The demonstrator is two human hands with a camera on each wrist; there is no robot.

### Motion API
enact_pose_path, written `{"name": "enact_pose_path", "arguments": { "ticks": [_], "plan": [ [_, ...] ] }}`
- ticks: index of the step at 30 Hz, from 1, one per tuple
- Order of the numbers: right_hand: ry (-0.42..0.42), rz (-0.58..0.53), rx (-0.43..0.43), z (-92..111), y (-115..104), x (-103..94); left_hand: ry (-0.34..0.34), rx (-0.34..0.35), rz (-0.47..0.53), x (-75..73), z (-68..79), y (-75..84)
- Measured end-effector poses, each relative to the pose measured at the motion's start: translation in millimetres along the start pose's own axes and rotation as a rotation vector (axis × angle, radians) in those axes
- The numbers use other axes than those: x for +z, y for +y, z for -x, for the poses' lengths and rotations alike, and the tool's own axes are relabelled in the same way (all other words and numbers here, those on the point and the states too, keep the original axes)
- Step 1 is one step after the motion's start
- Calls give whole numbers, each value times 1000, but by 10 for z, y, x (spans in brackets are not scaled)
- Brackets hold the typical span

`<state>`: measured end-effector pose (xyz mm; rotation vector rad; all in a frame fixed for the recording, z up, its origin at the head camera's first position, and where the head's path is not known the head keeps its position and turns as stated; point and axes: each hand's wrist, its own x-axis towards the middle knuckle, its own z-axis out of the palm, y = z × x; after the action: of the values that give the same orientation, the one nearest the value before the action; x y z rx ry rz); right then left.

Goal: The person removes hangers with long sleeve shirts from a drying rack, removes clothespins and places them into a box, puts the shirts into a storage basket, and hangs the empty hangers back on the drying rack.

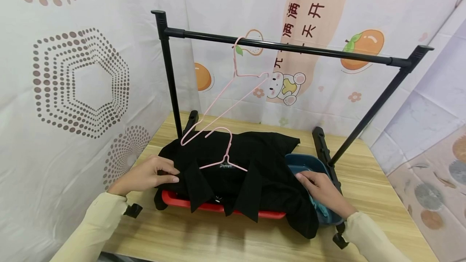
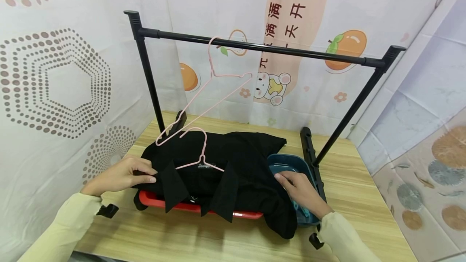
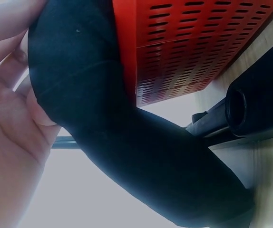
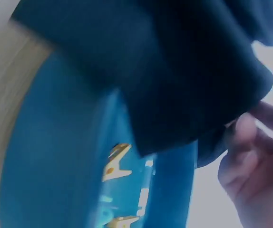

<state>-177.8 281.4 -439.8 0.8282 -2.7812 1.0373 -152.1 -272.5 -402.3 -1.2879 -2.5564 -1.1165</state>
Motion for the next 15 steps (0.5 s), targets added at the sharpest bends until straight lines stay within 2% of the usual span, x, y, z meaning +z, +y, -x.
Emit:
{"name": "enact_pose_path", "arguments": {
  "ticks": [3, 7, 11, 15],
  "plan": [
    [-23, -45, -22, 20, -98, -38, 5, 0, -1, -1, 2, 2],
    [27, 42, -70, 23, -236, -41, 12, 5, -5, 4, -1, 8],
    [92, 70, -156, 0, -359, -15, 22, 13, -14, 12, -1, 8],
    [100, 78, -254, -5, -426, 26, 27, 23, -11, 17, 0, -7]
  ]
}}
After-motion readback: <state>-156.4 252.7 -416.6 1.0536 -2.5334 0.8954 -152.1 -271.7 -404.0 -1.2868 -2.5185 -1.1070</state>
